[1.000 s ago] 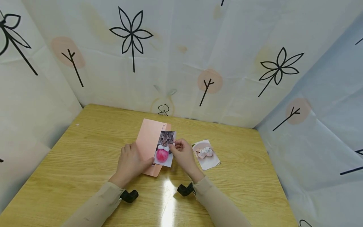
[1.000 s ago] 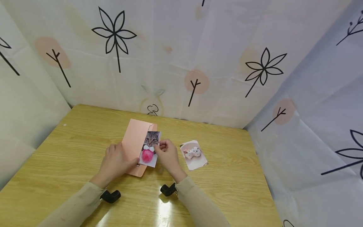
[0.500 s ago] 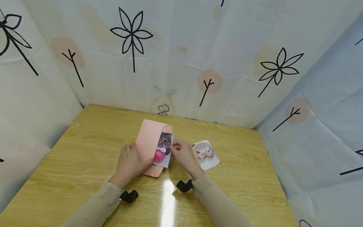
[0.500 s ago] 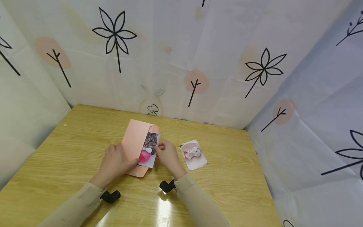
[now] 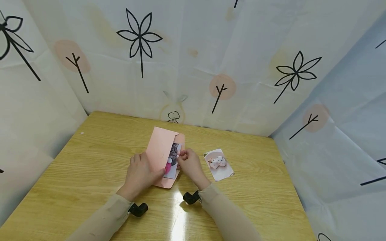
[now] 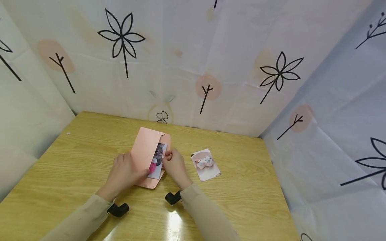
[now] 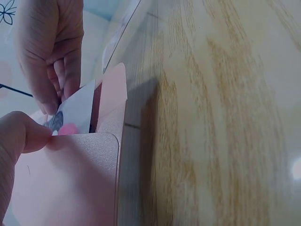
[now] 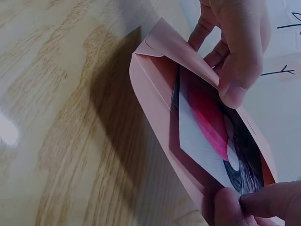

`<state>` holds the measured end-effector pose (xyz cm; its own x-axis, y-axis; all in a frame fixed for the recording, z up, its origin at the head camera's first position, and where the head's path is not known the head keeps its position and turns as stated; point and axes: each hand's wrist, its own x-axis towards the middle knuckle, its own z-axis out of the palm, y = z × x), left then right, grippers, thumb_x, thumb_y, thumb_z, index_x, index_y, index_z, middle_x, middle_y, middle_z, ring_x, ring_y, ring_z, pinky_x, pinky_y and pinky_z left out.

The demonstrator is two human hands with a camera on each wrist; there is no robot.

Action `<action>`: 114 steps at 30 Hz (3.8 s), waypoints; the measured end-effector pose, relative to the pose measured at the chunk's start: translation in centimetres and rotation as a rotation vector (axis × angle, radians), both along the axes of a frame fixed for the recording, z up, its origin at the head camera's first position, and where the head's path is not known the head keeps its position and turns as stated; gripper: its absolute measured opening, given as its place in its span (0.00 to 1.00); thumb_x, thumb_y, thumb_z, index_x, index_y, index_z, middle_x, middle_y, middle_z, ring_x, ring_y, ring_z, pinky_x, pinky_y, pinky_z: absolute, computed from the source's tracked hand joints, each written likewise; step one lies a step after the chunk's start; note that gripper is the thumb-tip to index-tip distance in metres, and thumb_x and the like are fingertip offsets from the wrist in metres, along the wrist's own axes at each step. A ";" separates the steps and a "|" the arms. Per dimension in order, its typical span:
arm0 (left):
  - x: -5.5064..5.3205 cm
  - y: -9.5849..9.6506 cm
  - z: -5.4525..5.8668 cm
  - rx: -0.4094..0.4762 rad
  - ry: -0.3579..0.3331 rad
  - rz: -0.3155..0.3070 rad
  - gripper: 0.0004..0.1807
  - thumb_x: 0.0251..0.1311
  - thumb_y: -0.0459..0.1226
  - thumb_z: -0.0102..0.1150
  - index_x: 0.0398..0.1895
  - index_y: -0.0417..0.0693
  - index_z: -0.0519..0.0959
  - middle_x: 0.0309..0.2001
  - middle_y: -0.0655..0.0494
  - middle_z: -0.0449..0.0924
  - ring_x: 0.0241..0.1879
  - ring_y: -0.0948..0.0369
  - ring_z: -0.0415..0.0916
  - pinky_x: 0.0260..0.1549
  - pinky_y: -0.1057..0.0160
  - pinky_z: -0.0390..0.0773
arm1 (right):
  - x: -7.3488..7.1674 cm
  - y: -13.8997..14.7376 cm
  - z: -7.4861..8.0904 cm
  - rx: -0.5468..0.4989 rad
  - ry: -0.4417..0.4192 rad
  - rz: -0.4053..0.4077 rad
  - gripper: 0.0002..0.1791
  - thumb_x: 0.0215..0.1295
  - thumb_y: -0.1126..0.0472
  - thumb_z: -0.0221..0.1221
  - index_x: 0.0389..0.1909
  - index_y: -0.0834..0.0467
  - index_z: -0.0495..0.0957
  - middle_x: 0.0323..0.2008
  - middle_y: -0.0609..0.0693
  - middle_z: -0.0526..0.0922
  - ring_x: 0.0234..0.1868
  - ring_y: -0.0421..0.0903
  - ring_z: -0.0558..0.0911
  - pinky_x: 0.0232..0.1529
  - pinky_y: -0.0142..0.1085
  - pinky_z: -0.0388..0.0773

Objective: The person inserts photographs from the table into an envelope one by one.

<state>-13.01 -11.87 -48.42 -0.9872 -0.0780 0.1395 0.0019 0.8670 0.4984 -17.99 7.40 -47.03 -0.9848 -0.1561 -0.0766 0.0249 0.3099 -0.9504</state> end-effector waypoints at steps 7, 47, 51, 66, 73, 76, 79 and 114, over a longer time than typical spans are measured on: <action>0.0 0.1 -0.2 -0.010 0.033 -0.010 0.50 0.39 0.62 0.69 0.47 0.25 0.67 0.40 0.35 0.66 0.40 0.43 0.64 0.34 0.47 0.70 | -0.1 -0.8 -0.4 -0.053 -0.059 -0.006 0.10 0.63 0.71 0.57 0.44 0.67 0.71 0.29 0.57 0.78 0.27 0.54 0.85 0.29 0.40 0.82; 0.1 -0.6 -1.1 -0.022 -0.024 -0.005 0.49 0.40 0.62 0.68 0.48 0.25 0.66 0.39 0.36 0.65 0.40 0.43 0.63 0.32 0.48 0.70 | -1.1 4.5 0.1 0.034 0.022 0.197 0.25 0.65 0.51 0.62 0.56 0.62 0.73 0.44 0.57 0.78 0.42 0.58 0.80 0.42 0.52 0.78; 0.2 -0.8 -1.1 -0.013 -0.025 -0.004 0.48 0.40 0.61 0.67 0.47 0.25 0.66 0.40 0.36 0.65 0.40 0.43 0.63 0.32 0.47 0.70 | -1.5 6.7 0.3 0.060 0.006 0.173 0.31 0.62 0.48 0.64 0.59 0.63 0.71 0.46 0.56 0.78 0.44 0.57 0.78 0.44 0.51 0.77; 0.3 -2.3 -1.0 -0.015 -0.020 0.018 0.49 0.41 0.62 0.67 0.47 0.25 0.67 0.39 0.36 0.65 0.39 0.44 0.63 0.30 0.48 0.71 | -2.3 14.4 -1.2 0.352 0.018 -0.128 0.40 0.55 0.42 0.68 0.63 0.59 0.67 0.56 0.56 0.73 0.55 0.53 0.73 0.53 0.48 0.72; 0.4 -2.7 -1.0 -0.018 0.007 0.018 0.48 0.40 0.62 0.67 0.46 0.24 0.67 0.38 0.35 0.66 0.38 0.43 0.64 0.30 0.48 0.70 | -2.3 15.6 -1.0 0.393 -0.018 -0.160 0.42 0.57 0.46 0.68 0.65 0.63 0.63 0.60 0.63 0.69 0.60 0.59 0.70 0.55 0.52 0.70; 0.5 -2.9 -1.0 -0.015 -0.002 0.018 0.49 0.40 0.62 0.67 0.47 0.25 0.67 0.39 0.35 0.66 0.38 0.43 0.64 0.32 0.48 0.69 | -2.4 15.5 -1.0 0.416 -0.041 -0.189 0.42 0.57 0.48 0.68 0.65 0.66 0.62 0.60 0.66 0.68 0.60 0.60 0.69 0.56 0.53 0.69; 0.5 -3.0 -1.0 -0.016 -0.015 0.016 0.49 0.41 0.62 0.67 0.48 0.25 0.66 0.40 0.35 0.66 0.39 0.43 0.63 0.33 0.48 0.70 | -2.5 15.5 -1.4 0.452 -0.055 -0.208 0.43 0.56 0.48 0.69 0.64 0.67 0.62 0.60 0.66 0.69 0.59 0.60 0.70 0.55 0.52 0.70; 0.8 -3.6 -1.5 -0.035 0.009 0.032 0.47 0.41 0.61 0.68 0.46 0.25 0.67 0.38 0.36 0.65 0.38 0.45 0.63 0.31 0.49 0.70 | -2.5 16.1 -1.4 0.669 -0.134 -0.201 0.39 0.48 0.44 0.72 0.50 0.68 0.68 0.43 0.65 0.75 0.42 0.60 0.73 0.37 0.47 0.72</action>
<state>-12.21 -15.44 -49.90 -0.9829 -0.1049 0.1515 -0.0221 0.8834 0.4682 -20.53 23.47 -48.47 -0.9650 0.1501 -0.2152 0.2460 0.8031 -0.5427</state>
